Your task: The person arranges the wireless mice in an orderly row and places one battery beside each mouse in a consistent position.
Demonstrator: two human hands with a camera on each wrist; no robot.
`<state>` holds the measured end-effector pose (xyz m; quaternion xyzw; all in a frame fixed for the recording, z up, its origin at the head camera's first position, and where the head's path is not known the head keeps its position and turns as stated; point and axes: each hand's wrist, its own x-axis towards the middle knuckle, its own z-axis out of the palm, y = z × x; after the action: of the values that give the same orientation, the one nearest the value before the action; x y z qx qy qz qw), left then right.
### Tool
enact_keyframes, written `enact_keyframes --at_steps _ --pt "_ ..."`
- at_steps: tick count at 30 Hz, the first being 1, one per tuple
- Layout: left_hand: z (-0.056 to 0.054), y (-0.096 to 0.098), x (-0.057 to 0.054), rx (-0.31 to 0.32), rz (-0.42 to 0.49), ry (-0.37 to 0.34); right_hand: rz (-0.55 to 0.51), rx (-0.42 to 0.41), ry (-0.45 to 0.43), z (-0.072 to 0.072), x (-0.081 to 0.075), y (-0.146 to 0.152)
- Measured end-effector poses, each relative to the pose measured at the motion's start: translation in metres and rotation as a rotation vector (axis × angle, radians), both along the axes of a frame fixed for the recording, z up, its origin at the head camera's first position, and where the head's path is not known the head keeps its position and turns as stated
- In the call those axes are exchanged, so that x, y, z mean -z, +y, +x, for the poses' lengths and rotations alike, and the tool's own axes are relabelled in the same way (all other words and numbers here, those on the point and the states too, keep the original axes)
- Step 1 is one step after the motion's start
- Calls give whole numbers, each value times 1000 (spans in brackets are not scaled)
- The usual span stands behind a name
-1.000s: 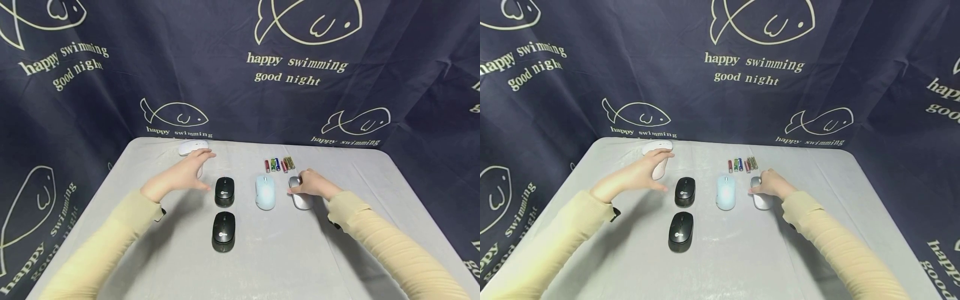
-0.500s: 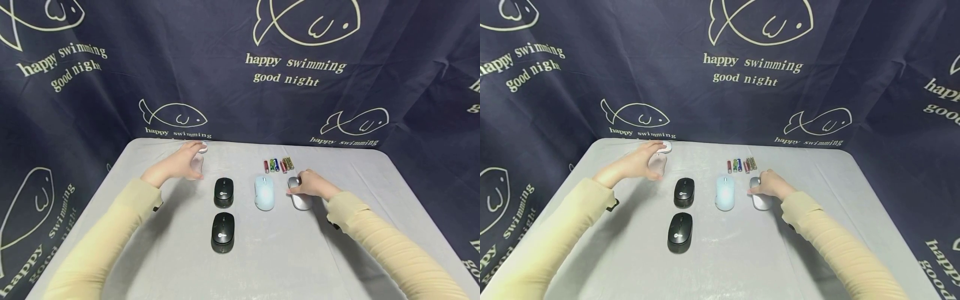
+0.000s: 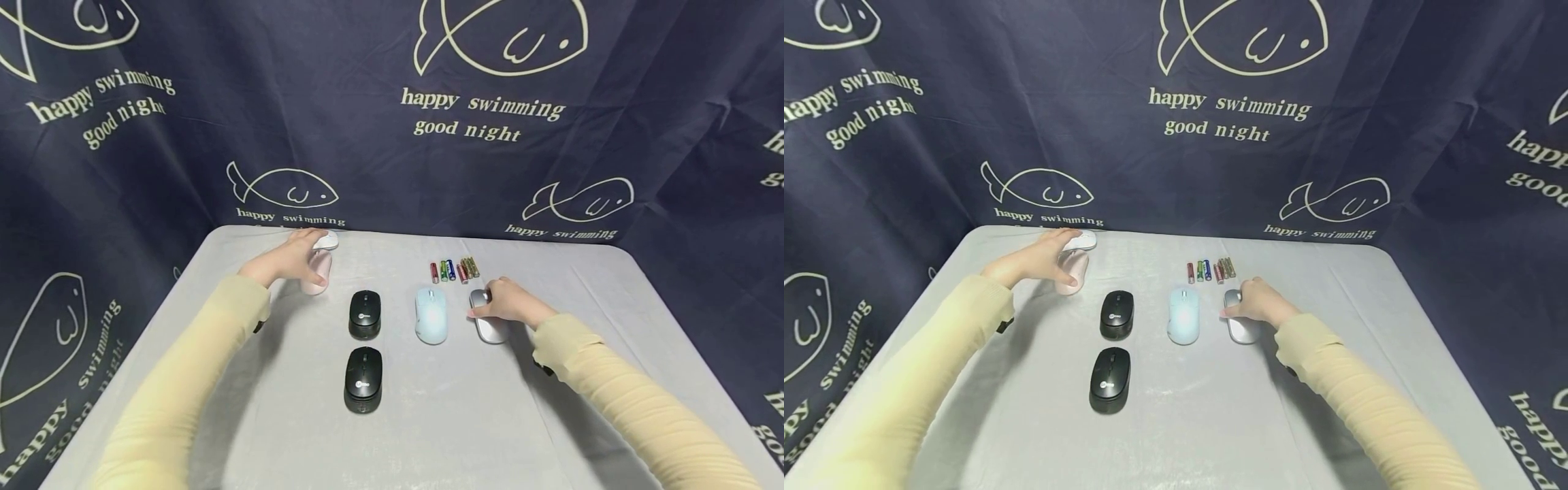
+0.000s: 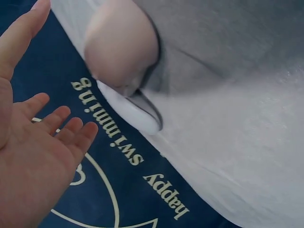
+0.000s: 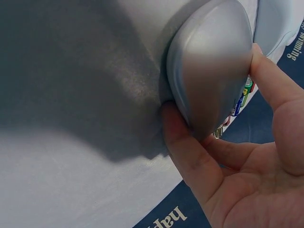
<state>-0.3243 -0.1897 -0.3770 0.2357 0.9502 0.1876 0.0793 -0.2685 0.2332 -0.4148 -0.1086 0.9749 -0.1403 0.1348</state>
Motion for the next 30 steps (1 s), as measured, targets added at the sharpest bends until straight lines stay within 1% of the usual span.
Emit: enact_keyframes --at_steps 6,11,17,22,26,30 --pt "-7 0 11 -9 11 -16 3 7 -12 1 -1 -1" --pt "-11 0 18 -36 -30 -48 0 3 -11 0 0 0" --pt "-16 -1 25 -45 -88 -66 -4 8 -12 0 0 0" --pt "-20 -2 29 -55 -141 -91 -3 13 -21 1 -3 -2" --pt "-21 -2 30 -54 -172 -85 -8 16 -26 1 -4 -2" --pt "-19 -3 31 -64 -199 -87 -11 6 -20 2 -4 -3"
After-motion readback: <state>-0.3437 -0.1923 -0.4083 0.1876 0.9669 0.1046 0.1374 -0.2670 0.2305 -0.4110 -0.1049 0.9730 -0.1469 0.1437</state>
